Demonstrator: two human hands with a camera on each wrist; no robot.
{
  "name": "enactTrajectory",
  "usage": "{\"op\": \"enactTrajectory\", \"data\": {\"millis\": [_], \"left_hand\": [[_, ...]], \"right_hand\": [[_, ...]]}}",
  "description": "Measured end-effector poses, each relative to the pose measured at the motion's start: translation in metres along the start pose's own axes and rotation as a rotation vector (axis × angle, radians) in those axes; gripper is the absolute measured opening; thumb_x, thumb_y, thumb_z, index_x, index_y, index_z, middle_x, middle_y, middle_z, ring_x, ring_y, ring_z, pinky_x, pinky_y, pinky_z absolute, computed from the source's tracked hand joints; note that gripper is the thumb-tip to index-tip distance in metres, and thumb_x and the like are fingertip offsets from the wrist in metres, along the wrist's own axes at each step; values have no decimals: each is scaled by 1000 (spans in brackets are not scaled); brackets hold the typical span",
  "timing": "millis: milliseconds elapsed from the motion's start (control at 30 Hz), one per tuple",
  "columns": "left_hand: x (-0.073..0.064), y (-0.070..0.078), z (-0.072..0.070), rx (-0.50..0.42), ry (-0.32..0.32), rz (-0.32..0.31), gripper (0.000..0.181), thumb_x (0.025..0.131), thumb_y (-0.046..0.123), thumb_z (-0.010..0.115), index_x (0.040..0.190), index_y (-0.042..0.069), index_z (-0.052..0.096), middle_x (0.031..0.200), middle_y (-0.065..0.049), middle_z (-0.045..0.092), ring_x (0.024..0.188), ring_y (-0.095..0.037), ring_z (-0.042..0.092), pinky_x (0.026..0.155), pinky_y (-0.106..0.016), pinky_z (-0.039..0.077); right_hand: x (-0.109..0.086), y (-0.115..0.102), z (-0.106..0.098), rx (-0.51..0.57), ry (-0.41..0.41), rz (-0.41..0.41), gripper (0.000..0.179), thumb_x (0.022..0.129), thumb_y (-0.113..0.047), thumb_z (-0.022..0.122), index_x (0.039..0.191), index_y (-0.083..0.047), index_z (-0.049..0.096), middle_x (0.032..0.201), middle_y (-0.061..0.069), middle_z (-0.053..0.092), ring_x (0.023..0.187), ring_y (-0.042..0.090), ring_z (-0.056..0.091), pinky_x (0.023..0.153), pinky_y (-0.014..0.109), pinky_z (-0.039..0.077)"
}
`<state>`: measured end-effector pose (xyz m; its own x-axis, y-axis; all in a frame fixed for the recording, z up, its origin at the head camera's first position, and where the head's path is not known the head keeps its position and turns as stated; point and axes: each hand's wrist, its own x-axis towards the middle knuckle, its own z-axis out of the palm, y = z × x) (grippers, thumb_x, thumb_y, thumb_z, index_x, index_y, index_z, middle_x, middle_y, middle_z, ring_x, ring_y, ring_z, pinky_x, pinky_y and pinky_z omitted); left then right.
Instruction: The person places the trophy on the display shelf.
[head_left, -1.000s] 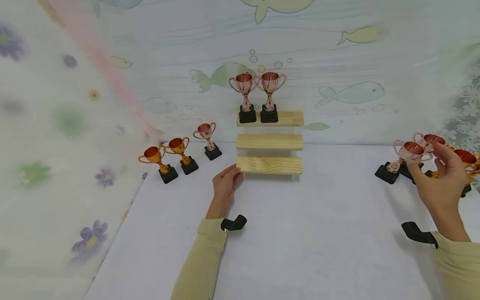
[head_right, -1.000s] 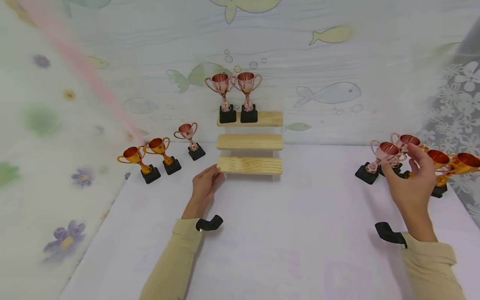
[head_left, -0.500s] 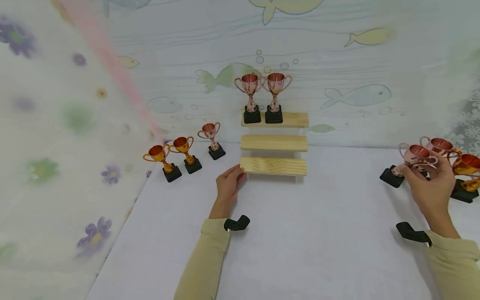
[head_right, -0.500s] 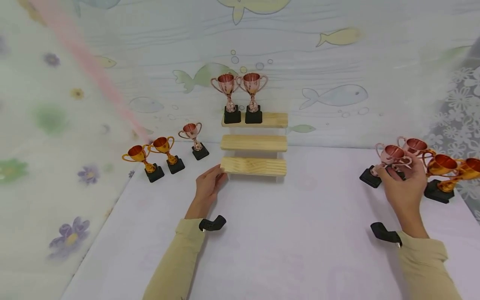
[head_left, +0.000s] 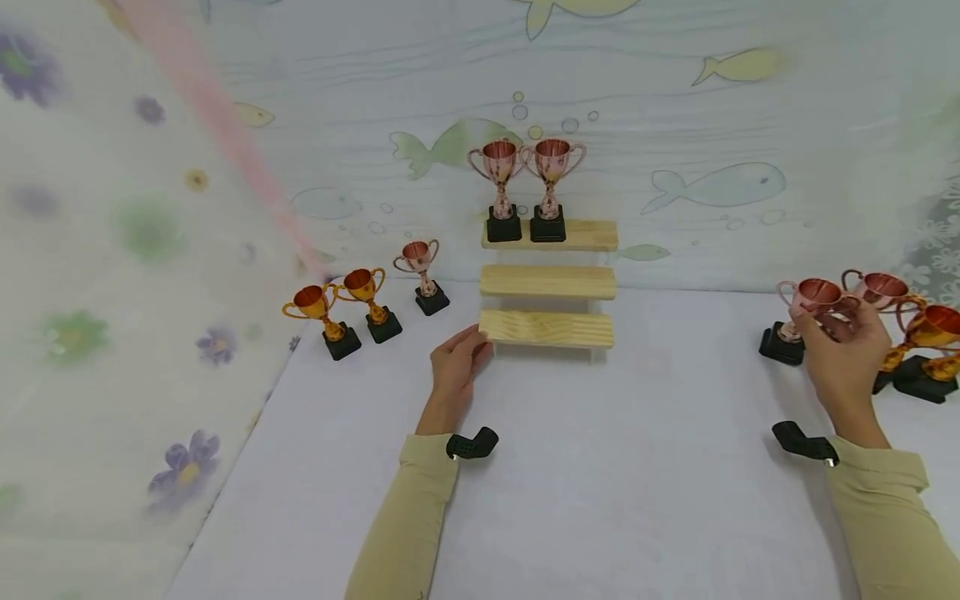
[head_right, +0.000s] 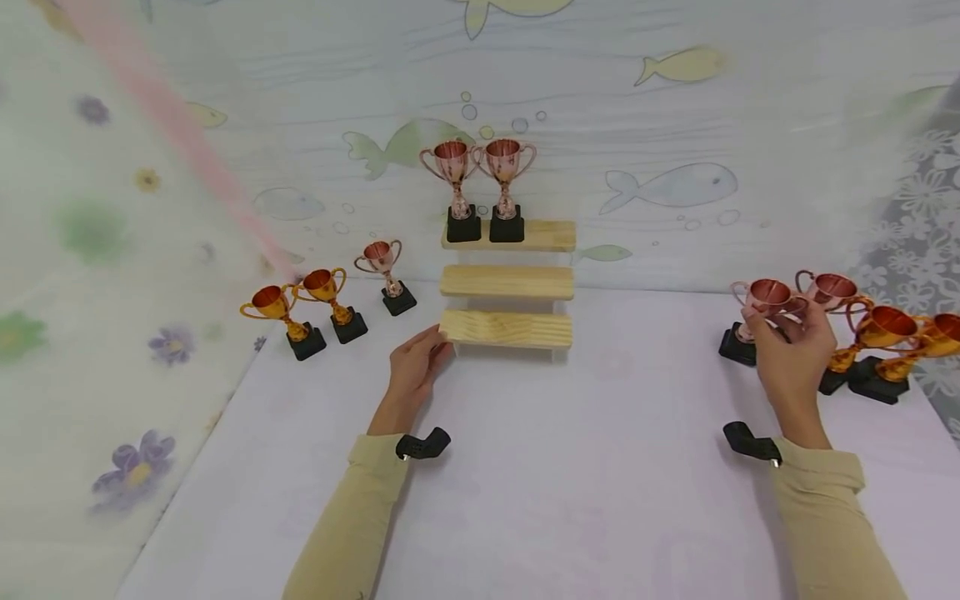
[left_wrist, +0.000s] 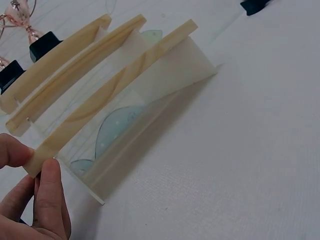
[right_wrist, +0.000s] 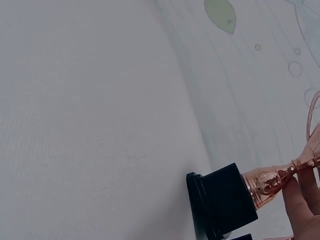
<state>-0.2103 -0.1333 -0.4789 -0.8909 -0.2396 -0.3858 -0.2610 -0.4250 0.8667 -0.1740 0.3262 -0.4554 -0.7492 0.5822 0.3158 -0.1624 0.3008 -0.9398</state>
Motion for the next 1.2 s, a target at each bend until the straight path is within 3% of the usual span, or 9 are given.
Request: {"op": "enactTrajectory", "data": {"millis": [200,467,767,1200], "left_hand": [[-1,0,0,6,-5,0,32,93,2,68,125,-4,69,124,-18,66,100,-17,68,86,-24,61],[1,0,0,-3,-12,-1,32,92,2,69,124,-4,69,124,-18,67,100,-18,68,88,-25,61],[-1,0,0,-26,-15,-2,31,91,0,69,122,-4,70,120,-18,68,98,-18,69,87,-25,61],[2,1,0,-19,-5,-22,33,91,-2,69,124,-4,69,122,-19,68,97,-17,69,86,-24,61]], "right_hand": [[-1,3,0,-3,17,-13,42,89,-2,76,128,-8,63,113,-8,61,93,-1,66,76,6,53],[-1,6,-2,-24,48,-51,38,84,0,78,116,-14,63,109,-9,64,83,-2,63,73,3,52],[-5,0,4,-39,41,-75,48,83,2,78,127,-10,63,111,-11,64,88,-1,63,78,3,51],[-17,-22,30,5,-83,-152,49,86,6,74,132,-6,63,116,-8,64,96,6,63,81,6,53]]}}
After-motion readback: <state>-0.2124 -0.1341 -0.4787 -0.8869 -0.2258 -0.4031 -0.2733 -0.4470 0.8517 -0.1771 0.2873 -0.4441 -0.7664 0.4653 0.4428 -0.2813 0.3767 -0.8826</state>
